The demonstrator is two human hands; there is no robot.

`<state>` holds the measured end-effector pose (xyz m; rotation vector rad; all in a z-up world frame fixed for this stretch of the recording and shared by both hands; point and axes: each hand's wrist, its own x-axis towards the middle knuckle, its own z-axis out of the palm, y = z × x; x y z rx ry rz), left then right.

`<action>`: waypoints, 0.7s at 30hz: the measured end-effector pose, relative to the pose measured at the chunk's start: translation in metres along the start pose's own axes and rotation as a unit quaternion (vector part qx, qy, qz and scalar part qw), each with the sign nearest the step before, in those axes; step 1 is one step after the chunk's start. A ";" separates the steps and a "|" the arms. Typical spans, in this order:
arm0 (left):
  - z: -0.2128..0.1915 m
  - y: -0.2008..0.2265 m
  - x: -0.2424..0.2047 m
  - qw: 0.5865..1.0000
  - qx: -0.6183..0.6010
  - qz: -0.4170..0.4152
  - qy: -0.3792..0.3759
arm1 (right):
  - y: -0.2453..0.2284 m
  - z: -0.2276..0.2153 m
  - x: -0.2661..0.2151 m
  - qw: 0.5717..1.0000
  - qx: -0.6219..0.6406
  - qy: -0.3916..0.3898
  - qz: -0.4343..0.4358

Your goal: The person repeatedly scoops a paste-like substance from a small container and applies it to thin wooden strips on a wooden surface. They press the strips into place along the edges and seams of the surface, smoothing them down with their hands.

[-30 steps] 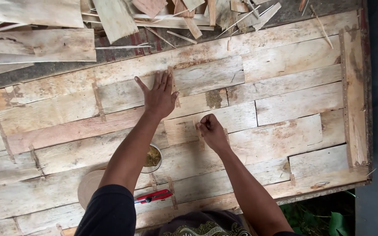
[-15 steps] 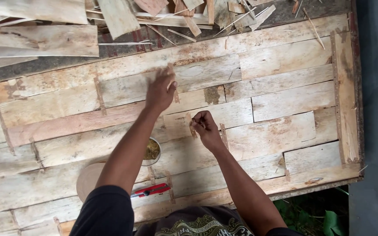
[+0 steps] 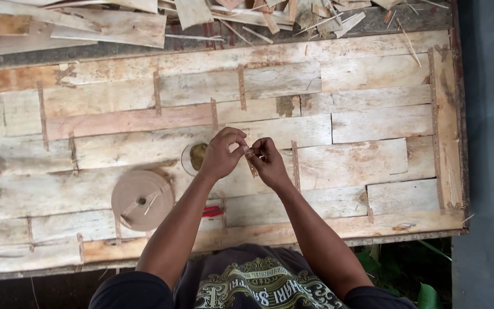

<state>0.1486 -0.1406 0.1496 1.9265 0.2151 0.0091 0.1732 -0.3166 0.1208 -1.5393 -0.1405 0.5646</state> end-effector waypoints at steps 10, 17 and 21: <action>0.018 -0.028 -0.086 0.958 0.183 0.183 0.126 | 0.029 0.010 -0.020 0.975 -0.183 -0.094 0.087; -0.002 -0.032 -0.102 0.962 0.078 0.144 0.218 | -0.003 0.034 -0.031 0.951 -0.275 -0.100 0.100; -0.029 -0.023 -0.105 0.960 0.039 0.103 0.256 | 0.042 0.030 -0.023 0.977 -0.161 -0.101 0.101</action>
